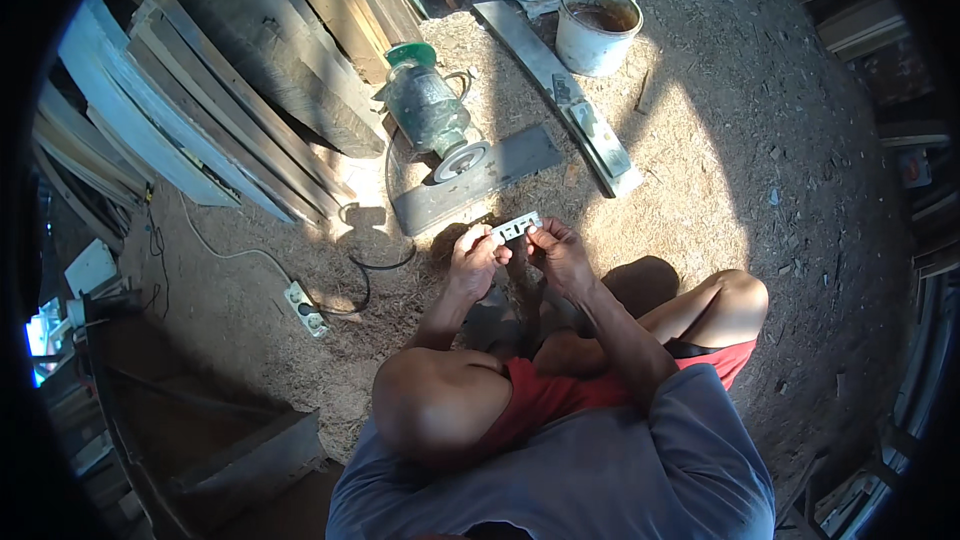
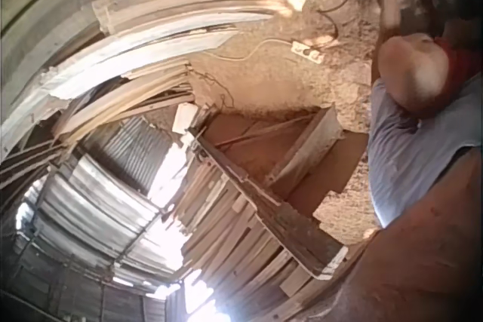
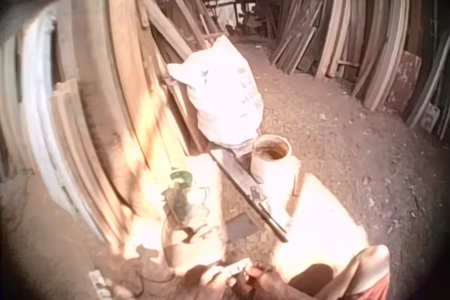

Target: The person sharpens small metal blades using a bench grinder, repeatedly dipping them into a bucket of water.

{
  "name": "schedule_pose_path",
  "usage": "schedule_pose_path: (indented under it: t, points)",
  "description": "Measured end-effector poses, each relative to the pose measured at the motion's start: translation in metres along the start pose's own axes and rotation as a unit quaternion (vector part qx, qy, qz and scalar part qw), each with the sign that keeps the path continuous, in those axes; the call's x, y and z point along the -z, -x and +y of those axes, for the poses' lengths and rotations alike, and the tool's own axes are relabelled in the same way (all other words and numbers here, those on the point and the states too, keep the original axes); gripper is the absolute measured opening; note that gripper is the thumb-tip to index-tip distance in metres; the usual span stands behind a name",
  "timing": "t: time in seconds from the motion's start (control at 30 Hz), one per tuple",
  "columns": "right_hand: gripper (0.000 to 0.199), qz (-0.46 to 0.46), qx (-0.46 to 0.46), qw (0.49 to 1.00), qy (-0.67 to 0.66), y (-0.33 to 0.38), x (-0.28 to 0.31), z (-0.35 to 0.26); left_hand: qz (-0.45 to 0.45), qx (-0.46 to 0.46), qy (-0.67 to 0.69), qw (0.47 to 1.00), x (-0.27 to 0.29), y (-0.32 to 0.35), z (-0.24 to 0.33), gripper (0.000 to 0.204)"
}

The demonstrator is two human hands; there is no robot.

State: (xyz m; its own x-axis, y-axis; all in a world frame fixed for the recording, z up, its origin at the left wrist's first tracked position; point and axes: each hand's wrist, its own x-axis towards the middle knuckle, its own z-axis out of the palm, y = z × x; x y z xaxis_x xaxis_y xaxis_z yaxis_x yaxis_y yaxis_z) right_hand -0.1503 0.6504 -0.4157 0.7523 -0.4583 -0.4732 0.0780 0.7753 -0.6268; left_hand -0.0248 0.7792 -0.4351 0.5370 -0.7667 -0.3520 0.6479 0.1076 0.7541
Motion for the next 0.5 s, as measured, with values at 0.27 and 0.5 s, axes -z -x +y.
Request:
schedule_pose_path:
  t: [0.27,0.5]
  points:
    - [0.012,0.111,0.141,0.891,0.418,-0.126,0.062,-0.061,0.095,-0.247,-0.723,0.638,0.075,-0.043,0.044,0.082]
    - [0.022,0.115,0.231,0.658,0.707,-0.197,0.031,-0.041,0.061,-0.105,-0.835,0.536,0.129,-0.079,0.077,0.112]
